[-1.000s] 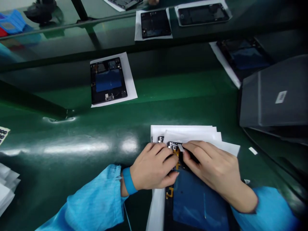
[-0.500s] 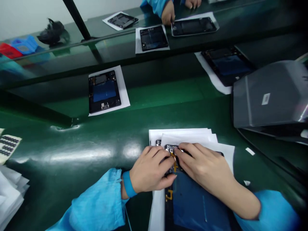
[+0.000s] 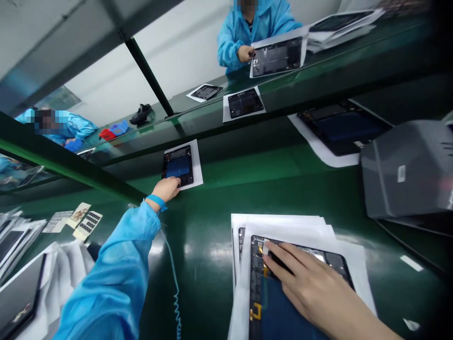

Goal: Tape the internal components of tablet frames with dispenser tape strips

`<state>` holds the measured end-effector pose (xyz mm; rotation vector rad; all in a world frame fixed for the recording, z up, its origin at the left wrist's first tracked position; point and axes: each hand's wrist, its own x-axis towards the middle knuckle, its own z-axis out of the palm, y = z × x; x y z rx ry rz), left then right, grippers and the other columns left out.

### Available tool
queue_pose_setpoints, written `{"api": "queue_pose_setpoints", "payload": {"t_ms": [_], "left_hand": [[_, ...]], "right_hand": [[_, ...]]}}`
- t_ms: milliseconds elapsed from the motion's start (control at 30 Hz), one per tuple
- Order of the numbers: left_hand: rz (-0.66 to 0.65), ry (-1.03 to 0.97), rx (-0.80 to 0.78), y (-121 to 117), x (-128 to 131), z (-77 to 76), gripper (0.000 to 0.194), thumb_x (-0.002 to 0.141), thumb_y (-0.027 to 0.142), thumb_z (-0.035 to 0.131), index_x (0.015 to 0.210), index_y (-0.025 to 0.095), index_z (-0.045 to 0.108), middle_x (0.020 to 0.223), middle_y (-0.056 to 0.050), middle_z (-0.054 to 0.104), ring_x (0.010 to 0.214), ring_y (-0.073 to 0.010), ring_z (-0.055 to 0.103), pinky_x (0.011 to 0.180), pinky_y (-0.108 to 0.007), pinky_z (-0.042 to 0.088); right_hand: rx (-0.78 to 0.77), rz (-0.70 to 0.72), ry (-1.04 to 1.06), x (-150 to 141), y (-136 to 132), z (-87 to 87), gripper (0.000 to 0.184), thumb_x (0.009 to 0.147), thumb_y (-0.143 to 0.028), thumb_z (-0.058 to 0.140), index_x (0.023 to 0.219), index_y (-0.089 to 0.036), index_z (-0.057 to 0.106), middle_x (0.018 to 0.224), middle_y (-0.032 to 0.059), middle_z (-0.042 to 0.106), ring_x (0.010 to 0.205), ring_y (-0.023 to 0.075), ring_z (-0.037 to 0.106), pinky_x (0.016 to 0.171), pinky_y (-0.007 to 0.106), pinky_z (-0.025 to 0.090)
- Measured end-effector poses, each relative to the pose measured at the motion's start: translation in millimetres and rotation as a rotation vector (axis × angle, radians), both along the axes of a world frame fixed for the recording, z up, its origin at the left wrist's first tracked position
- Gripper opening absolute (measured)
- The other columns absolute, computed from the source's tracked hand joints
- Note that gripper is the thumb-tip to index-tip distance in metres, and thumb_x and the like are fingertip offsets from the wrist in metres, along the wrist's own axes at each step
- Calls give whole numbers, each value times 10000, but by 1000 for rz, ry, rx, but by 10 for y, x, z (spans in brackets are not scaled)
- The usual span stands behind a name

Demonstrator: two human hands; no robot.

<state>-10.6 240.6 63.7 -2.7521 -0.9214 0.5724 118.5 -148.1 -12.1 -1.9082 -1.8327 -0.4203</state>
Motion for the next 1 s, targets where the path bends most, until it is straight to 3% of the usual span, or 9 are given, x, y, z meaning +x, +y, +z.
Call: {"api": "queue_pose_setpoints", "payload": {"t_ms": [233,467,533,633,733,833,933,1000], "left_hand": [[11,128,-23,9,18,105,323,921,348,567,1185,163,555,1186,-88,577,1006,-210,599,849,-419,523],[71,76,-24,-192,-6,156,328,921,348,567,1191,162,552,1193,-90,574,1012,-213,597,851,-421,522],[94,27,-27,-284,18,222,323,922,349,566,1187,164,555,1192,-90,575,1009,-210,598,851,-417,523],[90,-63,-4,-503,95,442,309,918,346,572,1153,147,571,1158,-93,590,995,-209,602,855,-414,515],[6,-164,43,-1016,131,735,190,901,227,540,984,83,632,1023,-140,631,965,-251,612,866,-393,479],[-176,-250,56,-1912,11,889,159,889,179,470,929,135,618,934,-98,632,809,-217,616,725,-351,482],[-714,-433,99,-2859,-306,711,138,836,112,481,762,161,587,658,-26,540,549,-168,512,482,-305,396],[-870,-560,115,-3301,-553,423,156,815,84,498,724,173,587,658,-10,543,512,-146,483,450,-291,382]], "right_hand": [[71,6,95,10,9,-21,384,783,-92,414,1032,-227,674,1140,-1,668,1015,219,582,818,368,502],[69,50,69,8,-31,-127,391,779,-108,411,1049,-220,671,1164,29,658,1011,225,592,821,376,499],[64,76,44,24,-55,-148,387,805,-112,395,1052,-213,675,1163,39,659,1000,228,605,821,377,508],[79,117,76,60,-64,-109,354,861,-134,386,1054,-211,673,1145,38,668,971,224,632,825,371,528],[59,139,302,107,-43,-16,279,904,-248,469,1125,-214,636,1138,56,672,982,217,652,824,349,555],[4,210,737,169,-110,54,390,952,-292,407,1326,-227,494,1159,87,665,987,199,665,762,310,577],[22,196,971,184,-416,82,439,982,-287,254,1366,-267,464,1131,86,677,950,204,679,692,305,584],[19,64,952,121,-713,120,399,972,-351,300,1231,-271,592,1022,71,713,872,217,695,630,295,581]]}}
